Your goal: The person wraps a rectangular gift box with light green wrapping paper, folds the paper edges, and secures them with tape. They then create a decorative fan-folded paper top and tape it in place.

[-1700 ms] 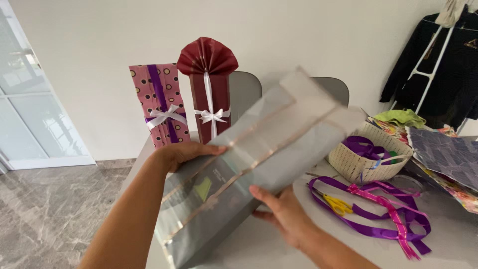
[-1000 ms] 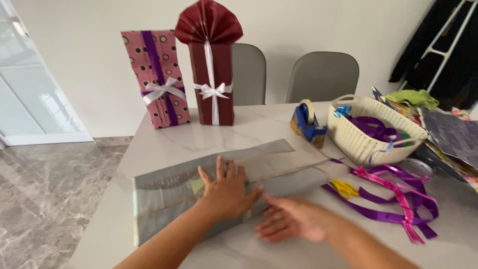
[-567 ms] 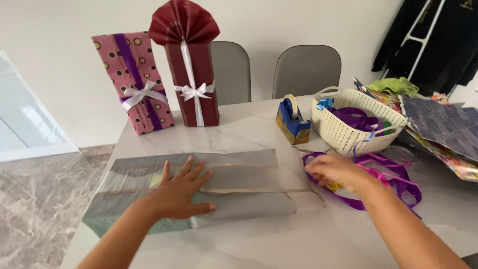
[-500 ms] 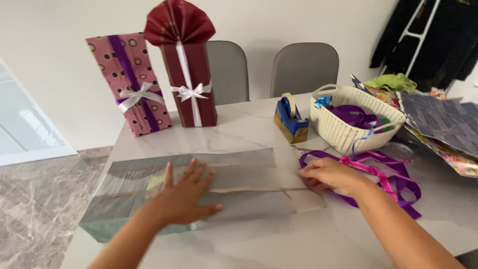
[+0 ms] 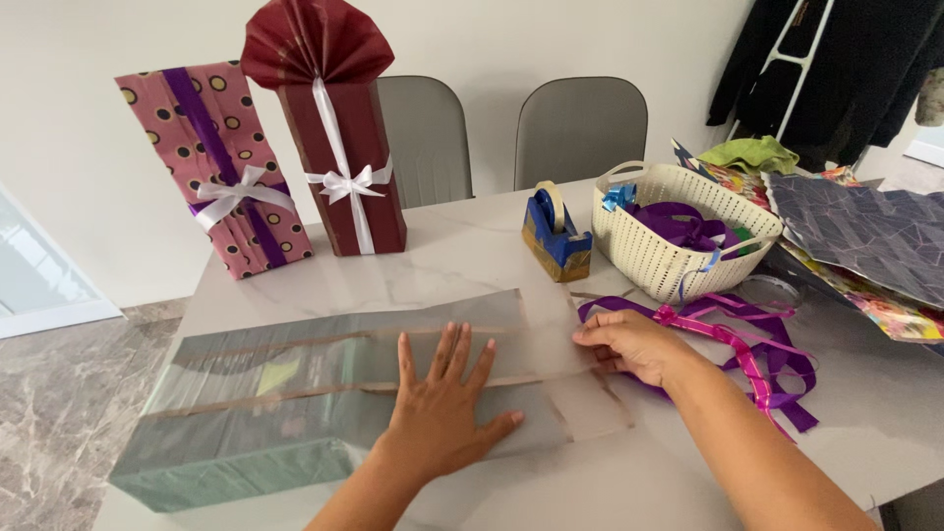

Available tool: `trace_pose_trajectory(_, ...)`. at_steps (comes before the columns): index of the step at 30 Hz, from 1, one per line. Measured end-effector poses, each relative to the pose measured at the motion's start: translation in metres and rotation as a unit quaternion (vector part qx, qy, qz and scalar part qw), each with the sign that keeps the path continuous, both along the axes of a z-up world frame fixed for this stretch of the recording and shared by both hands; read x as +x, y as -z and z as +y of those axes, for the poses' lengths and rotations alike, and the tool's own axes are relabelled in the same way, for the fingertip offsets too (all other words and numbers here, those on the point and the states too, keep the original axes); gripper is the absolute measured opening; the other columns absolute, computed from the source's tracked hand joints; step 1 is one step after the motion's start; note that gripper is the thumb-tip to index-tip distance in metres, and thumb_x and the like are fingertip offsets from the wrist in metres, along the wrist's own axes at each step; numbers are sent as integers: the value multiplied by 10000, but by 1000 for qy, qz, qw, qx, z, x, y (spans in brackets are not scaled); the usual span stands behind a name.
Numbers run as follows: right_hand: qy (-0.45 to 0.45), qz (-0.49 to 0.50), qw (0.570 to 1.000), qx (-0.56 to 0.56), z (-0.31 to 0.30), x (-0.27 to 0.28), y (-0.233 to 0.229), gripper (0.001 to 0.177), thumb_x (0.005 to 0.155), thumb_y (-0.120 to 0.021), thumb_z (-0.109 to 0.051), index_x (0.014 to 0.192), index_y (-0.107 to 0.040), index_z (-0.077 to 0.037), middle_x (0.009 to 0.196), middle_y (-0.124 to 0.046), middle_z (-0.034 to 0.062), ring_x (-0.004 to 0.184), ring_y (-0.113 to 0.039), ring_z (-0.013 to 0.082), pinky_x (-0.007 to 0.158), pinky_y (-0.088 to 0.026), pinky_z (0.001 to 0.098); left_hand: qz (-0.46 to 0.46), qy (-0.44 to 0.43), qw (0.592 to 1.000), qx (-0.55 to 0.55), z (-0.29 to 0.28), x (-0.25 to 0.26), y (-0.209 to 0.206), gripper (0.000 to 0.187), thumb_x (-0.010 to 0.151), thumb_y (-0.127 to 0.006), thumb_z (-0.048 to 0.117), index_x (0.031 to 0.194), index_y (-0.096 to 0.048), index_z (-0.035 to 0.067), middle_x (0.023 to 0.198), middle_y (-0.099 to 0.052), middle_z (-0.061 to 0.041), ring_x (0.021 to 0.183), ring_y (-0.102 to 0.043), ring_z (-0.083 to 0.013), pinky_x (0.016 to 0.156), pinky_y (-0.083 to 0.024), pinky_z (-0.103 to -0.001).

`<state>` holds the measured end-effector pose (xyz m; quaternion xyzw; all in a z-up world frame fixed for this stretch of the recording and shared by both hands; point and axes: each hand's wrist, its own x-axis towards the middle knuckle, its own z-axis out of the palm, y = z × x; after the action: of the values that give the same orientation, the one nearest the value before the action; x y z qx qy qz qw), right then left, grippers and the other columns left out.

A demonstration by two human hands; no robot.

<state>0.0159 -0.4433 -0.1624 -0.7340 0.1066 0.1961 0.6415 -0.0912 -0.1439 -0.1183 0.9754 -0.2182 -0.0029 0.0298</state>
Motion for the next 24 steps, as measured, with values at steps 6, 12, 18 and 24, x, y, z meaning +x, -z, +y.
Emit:
trace_pose_trajectory(6, -31, 0, 1000, -4, 2, -7, 2, 105, 836, -773, -148, 918, -719, -111, 886, -710, -17, 822, -653, 114, 745, -526, 291, 20, -5, 1000, -14, -1, 4, 6, 959, 890, -345, 767, 1606, -191, 147, 1705, -44, -180, 1532, 97, -322, 1102, 153, -740)
trace_pose_trajectory(12, 0, -1, 1000, 11, 0, -12, 1, 173, 828, -796, -135, 961, -715, -58, 857, -715, 46, 761, -674, 149, 691, -540, 300, 9, -8, 1000, -15, -4, 3, 5, 983, 883, -335, 780, 1614, -198, 137, 1703, -37, -189, 1537, 118, -334, 1081, 169, -757)
trace_pose_trajectory(18, 28, 6, 1000, 12, -1, -19, -1, 253, 807, -808, -134, 1023, -699, -59, 873, -723, 49, 749, -685, 157, 673, -559, 302, 37, -26, 999, 3, -4, -1, -2, 991, 870, -339, 789, 1601, -175, 138, 1695, -11, -176, 1559, 126, -331, 1082, 175, -752)
trace_pose_trajectory(24, 54, 17, 998, 19, -4, -29, 3, 176, 813, -797, -155, 935, -698, -77, 811, -726, 23, 676, -655, 113, 617, -516, 258, 13, -32, 999, -13, -6, -5, 0, 1018, 864, -343, 798, 1623, -162, 146, 1703, -28, -178, 1521, 100, -322, 1082, 163, -761)
